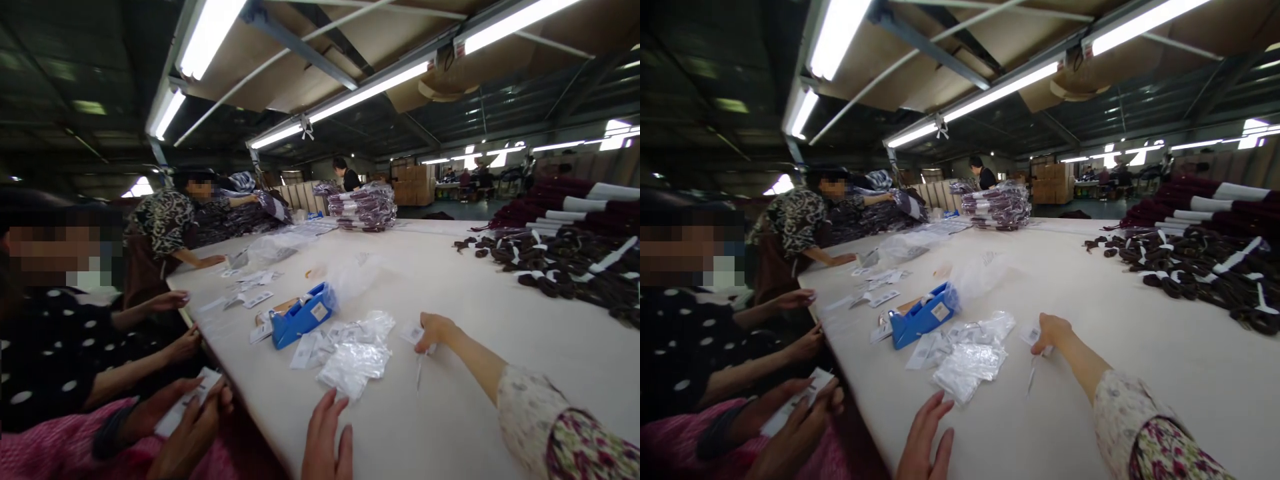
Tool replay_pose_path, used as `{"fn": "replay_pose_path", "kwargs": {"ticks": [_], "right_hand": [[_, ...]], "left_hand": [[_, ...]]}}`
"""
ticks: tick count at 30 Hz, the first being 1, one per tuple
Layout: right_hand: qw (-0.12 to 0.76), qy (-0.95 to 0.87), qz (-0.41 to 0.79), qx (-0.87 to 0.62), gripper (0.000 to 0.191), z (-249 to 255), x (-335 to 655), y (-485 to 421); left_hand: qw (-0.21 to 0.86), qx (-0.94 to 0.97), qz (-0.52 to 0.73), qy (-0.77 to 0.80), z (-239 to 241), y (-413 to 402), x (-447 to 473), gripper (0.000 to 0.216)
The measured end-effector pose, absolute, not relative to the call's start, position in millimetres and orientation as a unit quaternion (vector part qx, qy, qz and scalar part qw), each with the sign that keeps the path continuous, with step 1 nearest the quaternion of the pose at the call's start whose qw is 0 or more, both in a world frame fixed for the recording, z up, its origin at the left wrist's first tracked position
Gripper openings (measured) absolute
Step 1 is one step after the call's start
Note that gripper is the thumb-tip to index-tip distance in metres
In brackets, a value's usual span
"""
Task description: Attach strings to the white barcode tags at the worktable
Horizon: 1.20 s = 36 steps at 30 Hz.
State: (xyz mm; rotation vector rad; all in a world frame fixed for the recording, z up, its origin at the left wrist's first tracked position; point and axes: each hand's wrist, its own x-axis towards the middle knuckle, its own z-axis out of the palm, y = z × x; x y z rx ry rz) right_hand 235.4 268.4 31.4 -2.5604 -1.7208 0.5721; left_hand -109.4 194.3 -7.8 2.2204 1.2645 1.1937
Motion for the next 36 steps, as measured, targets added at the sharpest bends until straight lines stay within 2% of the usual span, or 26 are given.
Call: {"fn": "replay_pose_path", "kwargs": {"ticks": [10,15,18,20,24,29,32,36], "right_hand": [[0.041,-0.643,0.135,-0.753,0.027,33,228,244],[0.08,-0.721,0.102,-0.681,0.025,49,202,208],[0.101,-0.76,0.098,-0.635,0.014,48,186,173],[0.114,-0.772,0.105,-0.616,0.011,42,179,152],[0.17,-0.755,0.12,-0.622,0.021,26,176,129],[0.241,-0.702,0.129,-0.657,0.049,19,191,120],[0.242,-0.698,0.123,-0.663,0.051,24,211,113],[0.231,-0.664,0.05,-0.709,0.048,35,253,96]], "left_hand": [[0.171,0.792,0.396,0.433,-3,197,-63,0.032],[0.217,0.793,0.399,0.405,8,193,-33,0.044],[0.26,0.78,0.408,0.397,9,187,-14,0.057],[0.313,0.774,0.388,0.391,9,182,-5,0.056],[0.386,0.786,0.318,0.363,10,177,2,0.033],[0.389,0.779,0.322,0.372,13,181,1,0.026],[0.385,0.77,0.335,0.383,12,184,-1,0.025],[0.382,0.763,0.344,0.39,11,185,-1,0.024]]}}
